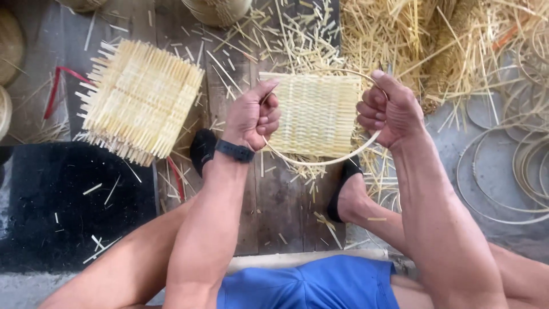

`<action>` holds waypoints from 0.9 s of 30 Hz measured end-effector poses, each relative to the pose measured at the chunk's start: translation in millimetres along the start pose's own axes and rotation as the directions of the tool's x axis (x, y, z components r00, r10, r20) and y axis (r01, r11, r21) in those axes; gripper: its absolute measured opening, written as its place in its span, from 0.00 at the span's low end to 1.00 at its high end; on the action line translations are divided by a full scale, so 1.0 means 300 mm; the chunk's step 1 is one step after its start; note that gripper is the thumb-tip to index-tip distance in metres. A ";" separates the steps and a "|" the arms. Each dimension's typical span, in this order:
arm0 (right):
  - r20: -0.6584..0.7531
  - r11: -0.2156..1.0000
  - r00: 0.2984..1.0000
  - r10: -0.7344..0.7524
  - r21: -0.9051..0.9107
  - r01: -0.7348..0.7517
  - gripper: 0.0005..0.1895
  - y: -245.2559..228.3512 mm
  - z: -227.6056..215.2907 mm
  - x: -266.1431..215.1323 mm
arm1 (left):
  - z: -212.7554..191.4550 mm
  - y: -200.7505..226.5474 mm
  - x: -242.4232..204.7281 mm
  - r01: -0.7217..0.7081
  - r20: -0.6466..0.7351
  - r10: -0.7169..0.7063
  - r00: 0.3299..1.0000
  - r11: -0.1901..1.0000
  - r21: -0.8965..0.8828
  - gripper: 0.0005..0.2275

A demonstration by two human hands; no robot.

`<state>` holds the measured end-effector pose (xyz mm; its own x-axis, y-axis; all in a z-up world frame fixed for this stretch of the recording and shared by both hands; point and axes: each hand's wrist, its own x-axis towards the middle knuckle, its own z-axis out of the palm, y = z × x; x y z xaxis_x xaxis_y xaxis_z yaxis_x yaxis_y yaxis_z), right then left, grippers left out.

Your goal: Assembling and finishing a circular bamboo basket frame using strips and a wooden form.

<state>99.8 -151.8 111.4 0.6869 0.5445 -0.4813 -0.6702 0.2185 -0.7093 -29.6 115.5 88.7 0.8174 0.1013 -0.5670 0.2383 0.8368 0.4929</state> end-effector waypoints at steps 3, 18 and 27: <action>-0.015 0.993 1.000 -0.019 -0.117 0.017 0.23 -0.015 0.070 -0.030 | -0.010 -0.030 0.009 -0.085 -0.034 0.083 0.996 0.994 -0.067 0.13; -0.416 0.504 0.827 -0.377 -0.842 -0.194 0.13 0.258 -0.067 0.138 | -0.311 -0.292 0.273 -0.183 -0.145 0.681 0.718 0.385 0.905 0.12; -0.317 0.405 0.791 -0.523 -0.909 -0.096 0.10 0.403 -0.191 0.191 | -0.255 -0.264 0.262 0.089 -0.194 0.653 0.732 0.190 0.978 0.06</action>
<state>74.3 -140.7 -31.4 0.9831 0.0602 -0.1730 -0.0820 -0.7000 -0.7094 -24.3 98.3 -45.4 0.6527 0.7246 -0.2214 0.6307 -0.3577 0.6886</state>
